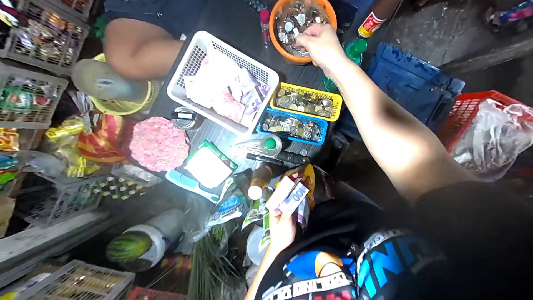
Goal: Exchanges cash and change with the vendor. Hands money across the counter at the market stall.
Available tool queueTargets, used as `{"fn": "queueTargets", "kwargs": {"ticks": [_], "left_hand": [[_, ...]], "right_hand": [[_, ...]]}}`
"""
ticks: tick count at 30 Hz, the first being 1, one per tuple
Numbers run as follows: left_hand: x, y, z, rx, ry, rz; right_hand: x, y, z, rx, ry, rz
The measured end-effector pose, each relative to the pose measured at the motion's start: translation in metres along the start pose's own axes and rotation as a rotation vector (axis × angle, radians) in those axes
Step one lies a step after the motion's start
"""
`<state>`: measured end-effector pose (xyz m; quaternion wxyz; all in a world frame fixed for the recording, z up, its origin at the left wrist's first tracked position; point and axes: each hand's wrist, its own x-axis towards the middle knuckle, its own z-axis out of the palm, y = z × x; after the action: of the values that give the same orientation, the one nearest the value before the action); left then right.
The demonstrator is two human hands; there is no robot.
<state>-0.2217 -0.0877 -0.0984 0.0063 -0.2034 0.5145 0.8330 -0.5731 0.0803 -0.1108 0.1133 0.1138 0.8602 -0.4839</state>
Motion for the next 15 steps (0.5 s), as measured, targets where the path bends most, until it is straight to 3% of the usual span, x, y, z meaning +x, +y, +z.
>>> {"fn": "queueTargets", "kwargs": {"ticks": [3,6,8,12,15], "left_hand": [[0.001,0.0,-0.002,-0.046,-0.027,-0.002],[0.002,0.0,-0.001,-0.016,-0.066,0.014],[0.002,0.002,0.001,-0.005,-0.044,-0.001],[0.004,-0.002,0.001,-0.023,-0.121,0.007],[0.003,-0.007,-0.001,-0.018,-0.183,0.034]], "right_hand": [[-0.073,0.015,-0.01,0.485,-0.262,0.113],[-0.137,0.06,-0.008,0.58,-0.457,0.148],[-0.172,0.096,0.0,0.288,-0.505,0.05],[-0.204,0.141,0.022,-0.655,-0.788,-0.091],[-0.208,0.161,0.032,-0.808,-0.87,-0.13]]}}
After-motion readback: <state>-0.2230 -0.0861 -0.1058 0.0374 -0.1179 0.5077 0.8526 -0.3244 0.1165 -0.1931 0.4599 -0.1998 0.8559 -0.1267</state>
